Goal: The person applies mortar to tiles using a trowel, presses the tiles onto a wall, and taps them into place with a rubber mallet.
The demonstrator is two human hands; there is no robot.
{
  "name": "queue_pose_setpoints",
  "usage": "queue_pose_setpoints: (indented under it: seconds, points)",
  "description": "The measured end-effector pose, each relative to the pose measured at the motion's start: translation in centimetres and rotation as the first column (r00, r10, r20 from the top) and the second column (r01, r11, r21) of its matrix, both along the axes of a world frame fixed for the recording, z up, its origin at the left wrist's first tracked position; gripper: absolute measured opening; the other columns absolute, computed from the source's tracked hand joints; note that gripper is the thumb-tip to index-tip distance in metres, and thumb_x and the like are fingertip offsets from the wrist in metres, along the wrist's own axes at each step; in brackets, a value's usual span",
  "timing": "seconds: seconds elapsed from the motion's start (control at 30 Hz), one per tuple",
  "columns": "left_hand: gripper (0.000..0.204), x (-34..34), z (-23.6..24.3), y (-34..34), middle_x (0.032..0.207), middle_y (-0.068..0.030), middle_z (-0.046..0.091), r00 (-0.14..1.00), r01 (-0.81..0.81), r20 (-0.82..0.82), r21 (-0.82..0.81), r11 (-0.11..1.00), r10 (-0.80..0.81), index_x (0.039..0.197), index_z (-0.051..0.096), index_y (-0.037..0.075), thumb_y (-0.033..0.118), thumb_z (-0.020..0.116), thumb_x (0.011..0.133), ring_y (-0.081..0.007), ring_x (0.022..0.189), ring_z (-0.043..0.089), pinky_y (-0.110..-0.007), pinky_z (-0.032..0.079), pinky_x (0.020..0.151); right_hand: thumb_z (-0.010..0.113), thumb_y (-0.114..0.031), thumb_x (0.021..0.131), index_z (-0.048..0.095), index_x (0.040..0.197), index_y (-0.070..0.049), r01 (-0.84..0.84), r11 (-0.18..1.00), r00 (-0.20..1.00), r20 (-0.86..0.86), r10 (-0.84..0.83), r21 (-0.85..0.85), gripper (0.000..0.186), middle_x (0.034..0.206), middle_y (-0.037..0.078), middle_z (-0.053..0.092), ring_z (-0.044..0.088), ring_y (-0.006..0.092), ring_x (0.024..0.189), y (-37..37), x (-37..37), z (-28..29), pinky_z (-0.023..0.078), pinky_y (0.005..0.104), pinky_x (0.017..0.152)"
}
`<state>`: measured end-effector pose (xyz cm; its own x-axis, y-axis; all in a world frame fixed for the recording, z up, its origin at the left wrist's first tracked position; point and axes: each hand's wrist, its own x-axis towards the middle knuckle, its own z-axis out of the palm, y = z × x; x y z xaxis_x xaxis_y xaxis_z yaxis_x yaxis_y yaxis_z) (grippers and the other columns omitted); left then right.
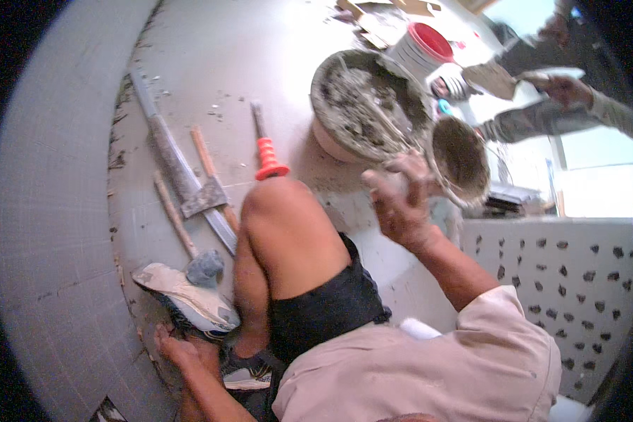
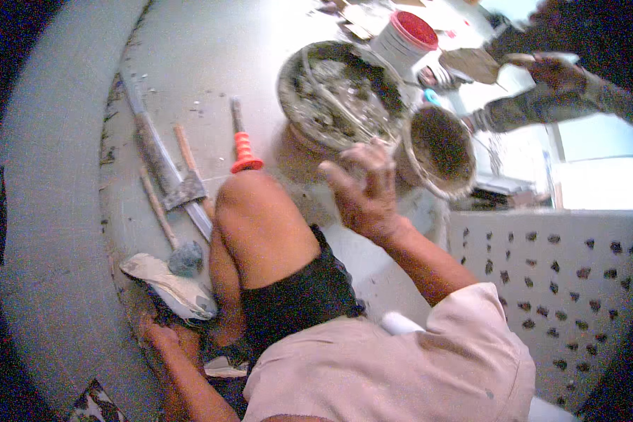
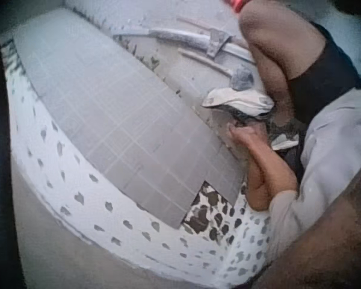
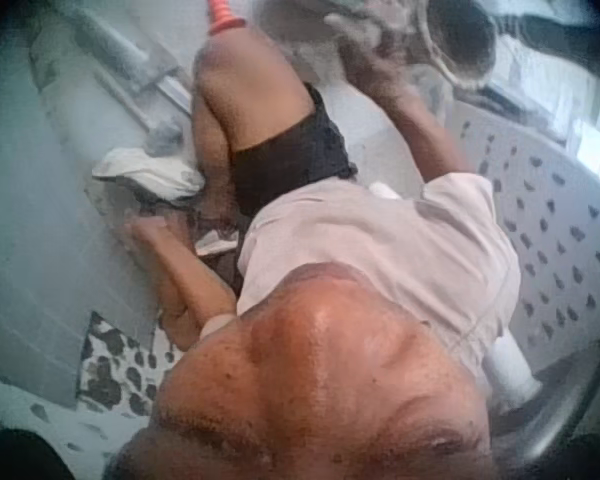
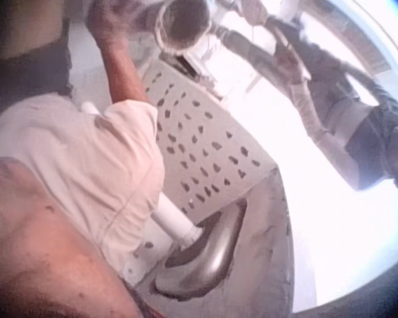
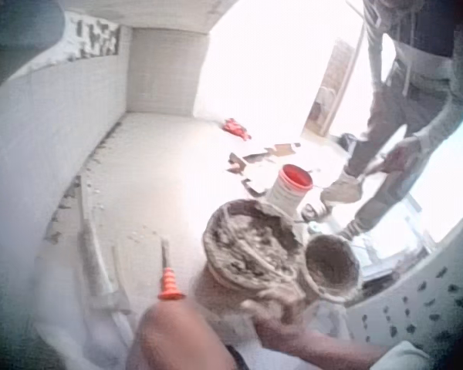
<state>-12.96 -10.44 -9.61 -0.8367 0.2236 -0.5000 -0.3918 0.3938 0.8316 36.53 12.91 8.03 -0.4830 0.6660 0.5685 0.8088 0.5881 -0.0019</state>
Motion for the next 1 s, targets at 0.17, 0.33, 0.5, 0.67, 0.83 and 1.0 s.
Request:
queue_pose_setpoints:
  seconds: [0.17, 0.33, 0.5, 0.67, 0.83, 1.0]
  points:
    - [0.052, -2.3, -2.4, -2.4, 0.138, -0.0210, 0.048, 0.989, -0.066, 0.132, 0.031, 0.997, 0.061, 0.136, 0.046, -0.007, 0.026, 0.059, 0.098, -0.0338, 0.126, 0.049, -0.047, 0.038, 0.109, 0.069, -0.009, 0.079, 0.064, 0.122, -0.015, 0.101, 0.757, 0.990, 0.142, -0.010, -0.646, 0.044, 0.127, 0.017, 0.050, 0.048, 0.0373, 0.117, -8.9, 6.1, -8.4, 0.037, 0.0527, 0.101]
    - [0.050, -1.8, 5.4, -4.8, 0.141, -0.0253, 0.048, 0.474, 0.413, -0.172, -0.823, 0.390, -0.864, 0.142, 0.045, -0.006, 0.022, 0.054, 0.101, -0.0343, 0.124, 0.054, -0.043, 0.045, 0.106, 0.072, -0.012, 0.079, 0.059, 0.135, -0.016, 0.072, 0.486, 0.989, 0.127, 0.080, -0.871, 0.058, 0.128, 0.023, 0.053, 0.050, 0.0398, 0.119, -18.2, 12.3, -14.0, 0.041, 0.0482, 0.102]
    - [0.029, -2.0, 20.4, -7.4, 0.087, -0.0117, 0.068, 0.841, 0.075, -0.527, -0.107, 0.991, -0.120, 0.097, 0.067, -0.004, 0.023, 0.058, 0.099, -0.0242, 0.087, 0.065, -0.036, 0.052, 0.088, 0.064, -0.013, 0.089, 0.050, 0.134, -0.005, 0.108, 0.251, 0.942, 0.018, -0.336, -0.962, 0.048, 0.121, 0.022, 0.056, 0.053, 0.0374, 0.111, -17.7, 13.0, -17.6, 0.043, 0.0479, 0.094]
    - [0.034, 1.5, 39.7, -13.0, 0.100, -0.0136, 0.073, 0.493, -0.215, -0.565, -0.816, 0.537, -0.661, 0.088, 0.070, 0.001, 0.031, 0.056, 0.095, -0.0231, 0.094, 0.066, -0.036, 0.049, 0.092, 0.053, -0.016, 0.095, 0.050, 0.136, -0.001, -0.175, 0.759, 0.931, 0.145, 0.335, -0.627, 0.043, 0.139, 0.032, 0.045, 0.040, 0.0488, 0.131, -11.0, 12.0, -17.5, 0.029, 0.0525, 0.113]
    - [0.034, 2.6, 31.5, -10.4, 0.102, -0.0145, 0.073, 0.604, -0.018, -0.460, -0.824, 0.566, -0.651, 0.090, 0.071, 0.001, 0.032, 0.057, 0.095, -0.0244, 0.095, 0.066, -0.036, 0.049, 0.092, 0.057, -0.020, 0.089, 0.057, 0.125, -0.006, 0.218, 0.213, 0.879, 0.287, 0.381, -0.952, 0.039, 0.132, 0.032, 0.050, 0.046, 0.0480, 0.126, -4.6, 8.6, -18.4, 0.034, 0.0570, 0.108]
    - [0.034, 3.5, 18.5, -3.1, 0.102, -0.0145, 0.073, 0.614, 0.380, -0.388, -0.617, 0.689, -0.687, 0.091, 0.071, 0.001, 0.032, 0.057, 0.095, -0.0242, 0.095, 0.066, -0.036, 0.049, 0.091, 0.062, -0.032, 0.089, 0.047, 0.145, -0.018, -0.224, 0.692, 0.848, 0.212, 0.485, -0.686, 0.060, 0.148, 0.024, 0.040, 0.036, 0.0451, 0.138, -0.6, 3.3, -14.6, 0.029, 0.0577, 0.112]
